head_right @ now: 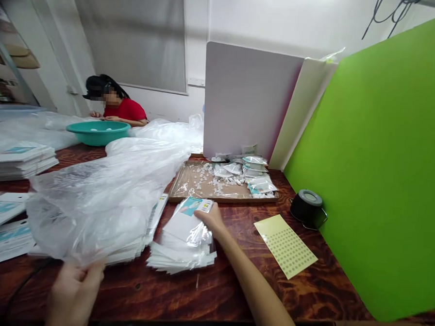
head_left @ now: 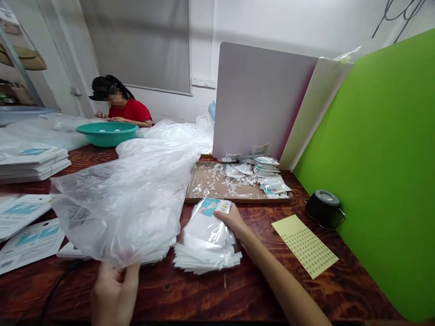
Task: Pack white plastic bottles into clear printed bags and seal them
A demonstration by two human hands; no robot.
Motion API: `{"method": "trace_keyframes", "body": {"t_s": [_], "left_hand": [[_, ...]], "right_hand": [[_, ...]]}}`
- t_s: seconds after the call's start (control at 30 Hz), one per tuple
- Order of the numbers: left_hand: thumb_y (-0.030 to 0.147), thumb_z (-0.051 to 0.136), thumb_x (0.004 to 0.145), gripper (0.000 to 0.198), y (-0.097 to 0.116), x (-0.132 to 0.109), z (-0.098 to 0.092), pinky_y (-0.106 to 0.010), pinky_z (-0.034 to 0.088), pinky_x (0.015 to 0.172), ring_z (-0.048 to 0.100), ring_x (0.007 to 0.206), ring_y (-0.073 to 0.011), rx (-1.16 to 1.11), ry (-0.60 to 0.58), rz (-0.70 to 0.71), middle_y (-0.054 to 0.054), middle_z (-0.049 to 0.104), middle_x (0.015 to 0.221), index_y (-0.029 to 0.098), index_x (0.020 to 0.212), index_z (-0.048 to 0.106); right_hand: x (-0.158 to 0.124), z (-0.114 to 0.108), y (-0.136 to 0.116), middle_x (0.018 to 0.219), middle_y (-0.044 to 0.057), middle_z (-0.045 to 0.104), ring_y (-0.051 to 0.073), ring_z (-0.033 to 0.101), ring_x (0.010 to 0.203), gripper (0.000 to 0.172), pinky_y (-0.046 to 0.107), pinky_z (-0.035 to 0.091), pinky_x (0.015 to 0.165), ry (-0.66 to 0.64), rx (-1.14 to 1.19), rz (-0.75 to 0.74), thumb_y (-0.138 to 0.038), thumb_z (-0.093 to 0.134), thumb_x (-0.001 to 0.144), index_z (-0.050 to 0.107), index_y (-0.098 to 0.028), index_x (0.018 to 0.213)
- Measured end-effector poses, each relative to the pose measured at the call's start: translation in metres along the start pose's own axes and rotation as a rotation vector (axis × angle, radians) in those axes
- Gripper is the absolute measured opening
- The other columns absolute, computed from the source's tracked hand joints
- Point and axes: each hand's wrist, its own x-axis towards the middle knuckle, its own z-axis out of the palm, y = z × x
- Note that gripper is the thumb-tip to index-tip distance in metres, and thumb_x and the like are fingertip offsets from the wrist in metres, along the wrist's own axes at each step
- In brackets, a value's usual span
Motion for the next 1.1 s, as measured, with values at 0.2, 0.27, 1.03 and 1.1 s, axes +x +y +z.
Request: {"method": "trace_keyframes", "body": {"t_s": [0.2,0.27,1.03,1.1], "left_hand": [[0.045,0.046,0.086,0.025,0.064,-0.023,0.030,-0.031,0.046,0.052,0.069,0.058,-0.0246,0.061,-0.105,0.371,-0.002,0.072,0.066,0.028,0.080,0.063],[0.041,0.045,0.088,0.022,0.078,-0.029,0.038,-0.030,0.046,0.053,0.067,0.056,-0.0210,0.032,-0.163,0.458,0.000,0.071,0.067,0.028,0.082,0.061],[0.021,0.053,0.091,0.029,0.147,-0.062,0.080,-0.039,0.052,0.092,0.060,0.112,-0.0250,-0.022,-0.427,1.075,-0.009,0.066,0.121,0.022,0.119,0.060],[0.026,0.054,0.092,0.039,0.150,-0.062,0.094,-0.043,0.048,0.101,0.049,0.129,-0.0279,0.104,-0.550,1.159,-0.009,0.053,0.142,0.023,0.130,0.054]], "right_hand": [[0.001,0.023,0.000,0.121,0.014,0.055,0.036,0.042,0.126,0.056,0.046,0.033,0.105,0.250,-0.197,-0.123,-0.028,0.079,0.061,0.055,-0.018,0.110],[0.002,0.020,0.003,0.122,0.017,0.052,0.038,0.039,0.127,0.053,0.048,0.030,0.106,0.304,-0.221,-0.126,-0.029,0.080,0.059,0.057,-0.016,0.105],[-0.008,-0.138,0.044,0.086,0.002,0.069,0.017,0.066,0.076,0.027,0.034,0.055,0.074,0.278,-0.121,-0.197,-0.014,0.071,0.077,0.063,-0.014,0.102],[-0.008,-0.136,0.042,0.097,0.007,0.071,0.021,0.067,0.087,0.039,0.038,0.055,0.081,0.289,-0.166,-0.225,-0.015,0.071,0.072,0.063,-0.014,0.110]]}}
